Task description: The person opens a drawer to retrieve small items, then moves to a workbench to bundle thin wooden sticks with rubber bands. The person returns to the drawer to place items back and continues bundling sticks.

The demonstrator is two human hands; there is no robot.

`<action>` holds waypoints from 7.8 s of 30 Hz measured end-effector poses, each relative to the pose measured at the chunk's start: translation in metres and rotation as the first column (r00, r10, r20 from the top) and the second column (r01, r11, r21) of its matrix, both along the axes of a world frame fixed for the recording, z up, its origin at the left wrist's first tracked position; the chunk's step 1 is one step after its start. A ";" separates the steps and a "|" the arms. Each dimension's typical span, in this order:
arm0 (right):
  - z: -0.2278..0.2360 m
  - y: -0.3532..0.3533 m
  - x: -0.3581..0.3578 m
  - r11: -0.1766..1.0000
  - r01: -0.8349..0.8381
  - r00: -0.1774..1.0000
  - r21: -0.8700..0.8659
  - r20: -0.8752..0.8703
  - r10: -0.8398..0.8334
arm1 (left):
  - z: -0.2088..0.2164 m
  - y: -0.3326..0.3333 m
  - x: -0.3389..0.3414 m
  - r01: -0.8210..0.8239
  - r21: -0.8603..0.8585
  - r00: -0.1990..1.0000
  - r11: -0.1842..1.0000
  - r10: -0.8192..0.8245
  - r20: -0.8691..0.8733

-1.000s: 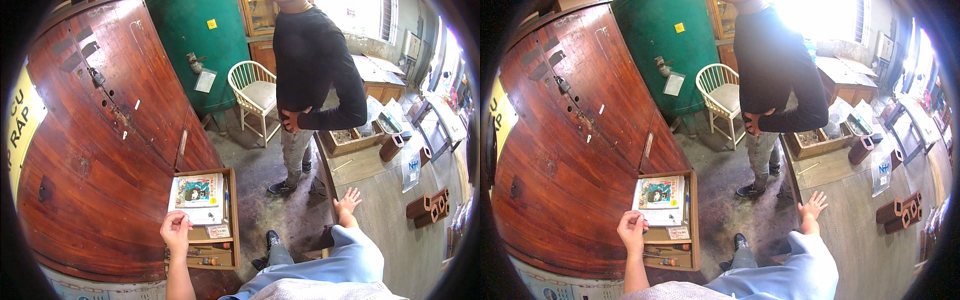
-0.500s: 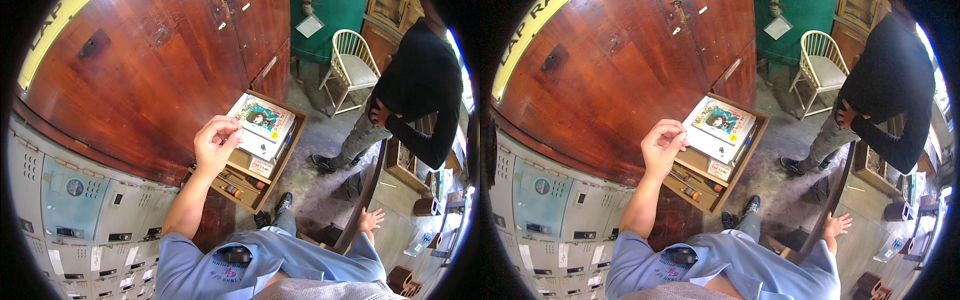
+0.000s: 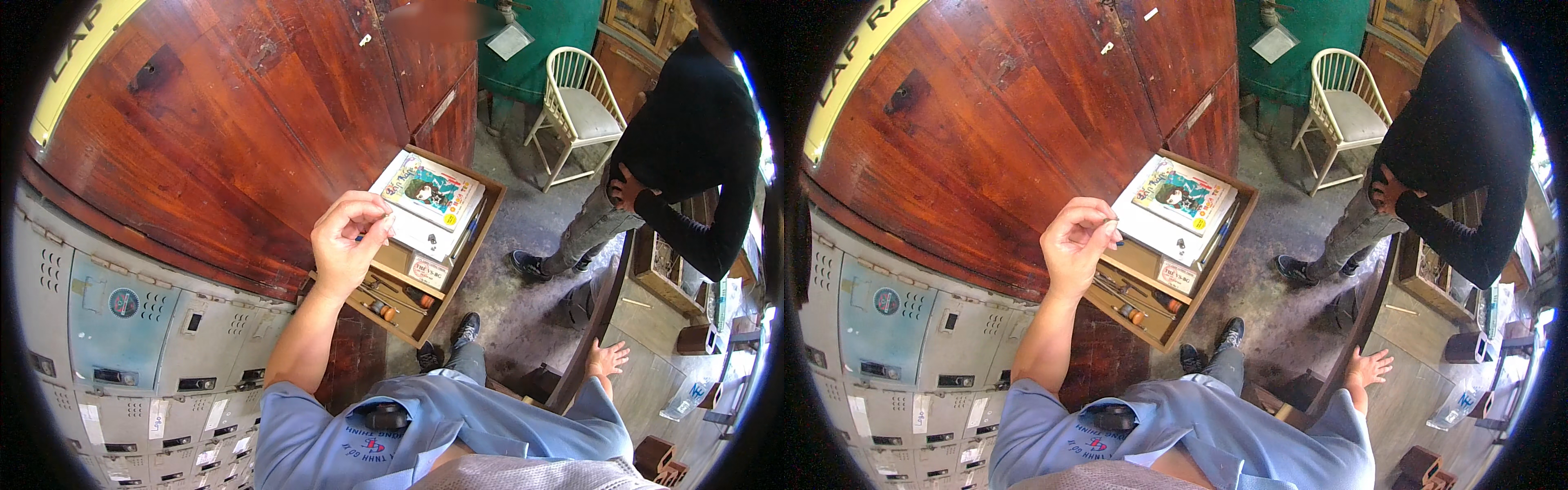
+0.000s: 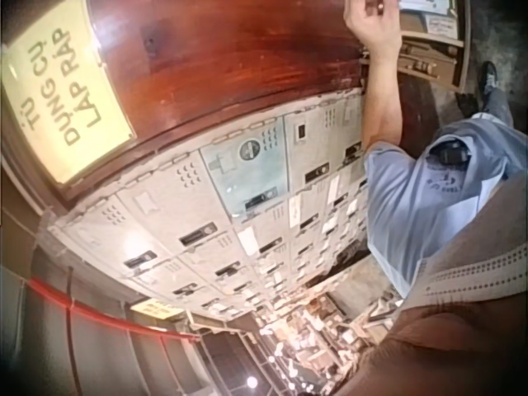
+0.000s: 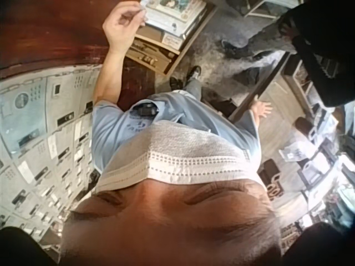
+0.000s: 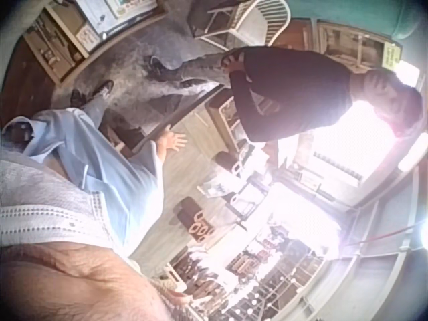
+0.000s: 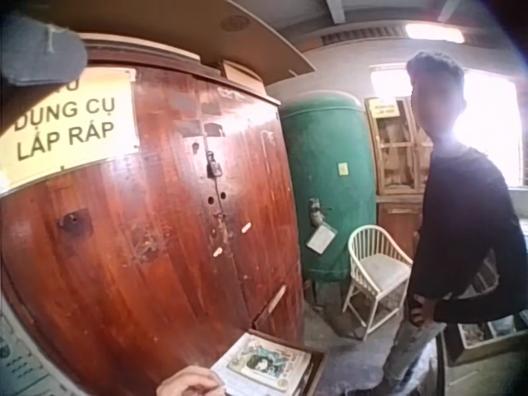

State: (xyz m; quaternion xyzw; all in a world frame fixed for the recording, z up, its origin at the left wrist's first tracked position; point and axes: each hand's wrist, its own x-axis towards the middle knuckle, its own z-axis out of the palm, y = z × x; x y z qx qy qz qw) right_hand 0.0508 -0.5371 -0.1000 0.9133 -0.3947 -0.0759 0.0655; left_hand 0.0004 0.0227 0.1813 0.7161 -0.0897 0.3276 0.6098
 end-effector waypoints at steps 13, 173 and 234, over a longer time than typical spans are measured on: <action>0.008 -0.004 0.001 0.994 0.013 1.000 0.112 -0.026 -0.010 | -0.024 0.011 -0.024 0.053 0.122 0.935 0.991 -0.006 -0.356; 0.012 0.647 0.219 -0.667 0.094 0.565 0.739 0.512 0.647 | -0.166 -0.155 -0.193 -0.272 0.956 -0.880 -0.107 0.430 -0.202; 0.046 0.001 0.582 -0.074 -0.564 0.206 0.823 0.053 -0.977 | -0.295 -0.609 0.893 0.929 0.004 -0.221 -0.370 -0.562 -0.797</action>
